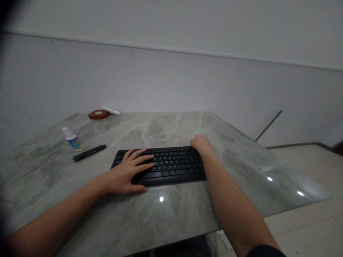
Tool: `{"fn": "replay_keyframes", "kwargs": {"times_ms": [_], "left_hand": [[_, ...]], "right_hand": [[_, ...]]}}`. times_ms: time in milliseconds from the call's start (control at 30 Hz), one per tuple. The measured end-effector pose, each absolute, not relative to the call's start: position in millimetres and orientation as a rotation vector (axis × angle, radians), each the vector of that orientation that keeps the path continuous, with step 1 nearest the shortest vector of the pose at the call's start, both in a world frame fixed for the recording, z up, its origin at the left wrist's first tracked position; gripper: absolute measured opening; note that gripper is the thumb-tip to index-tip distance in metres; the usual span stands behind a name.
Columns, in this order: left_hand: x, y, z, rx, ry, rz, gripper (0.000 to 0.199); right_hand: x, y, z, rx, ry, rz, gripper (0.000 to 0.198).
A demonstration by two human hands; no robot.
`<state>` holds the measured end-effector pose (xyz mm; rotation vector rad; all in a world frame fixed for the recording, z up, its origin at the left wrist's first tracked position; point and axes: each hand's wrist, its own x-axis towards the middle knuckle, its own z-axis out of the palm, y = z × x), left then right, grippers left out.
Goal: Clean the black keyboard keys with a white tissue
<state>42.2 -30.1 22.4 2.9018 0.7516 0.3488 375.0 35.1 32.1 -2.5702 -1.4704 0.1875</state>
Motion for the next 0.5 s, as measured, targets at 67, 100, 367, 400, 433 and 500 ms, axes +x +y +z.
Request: {"fn": "replay_keyframes", "kwargs": {"times_ms": [67,100,367,400,433,500], "left_hand": [[42.1,-29.7,22.1,2.895,0.761,0.354,0.073],[42.0,-29.6,22.1,2.892,0.763,0.357,0.073],[40.4,-29.9,24.0,2.882,0.739,0.371,0.073],[40.3,-29.8,24.2,2.885,0.739,0.369,0.073],[40.2,-29.8,24.4,2.887,0.740,0.367,0.073],[40.0,-29.9,25.0,2.893,0.744,0.365,0.072]], "right_hand": [[378.4,35.9,27.3,-2.573,-1.463,0.193,0.034],[378.6,36.1,25.7,-2.581,-1.452,0.193,0.034],[367.2,33.9,27.6,-2.669,-1.342,0.211,0.043],[364.0,33.5,27.6,-2.664,-1.346,0.216,0.043],[360.2,33.1,27.3,-2.654,-1.356,0.221,0.043],[351.3,32.5,25.9,-2.622,-1.392,0.242,0.042]]}}
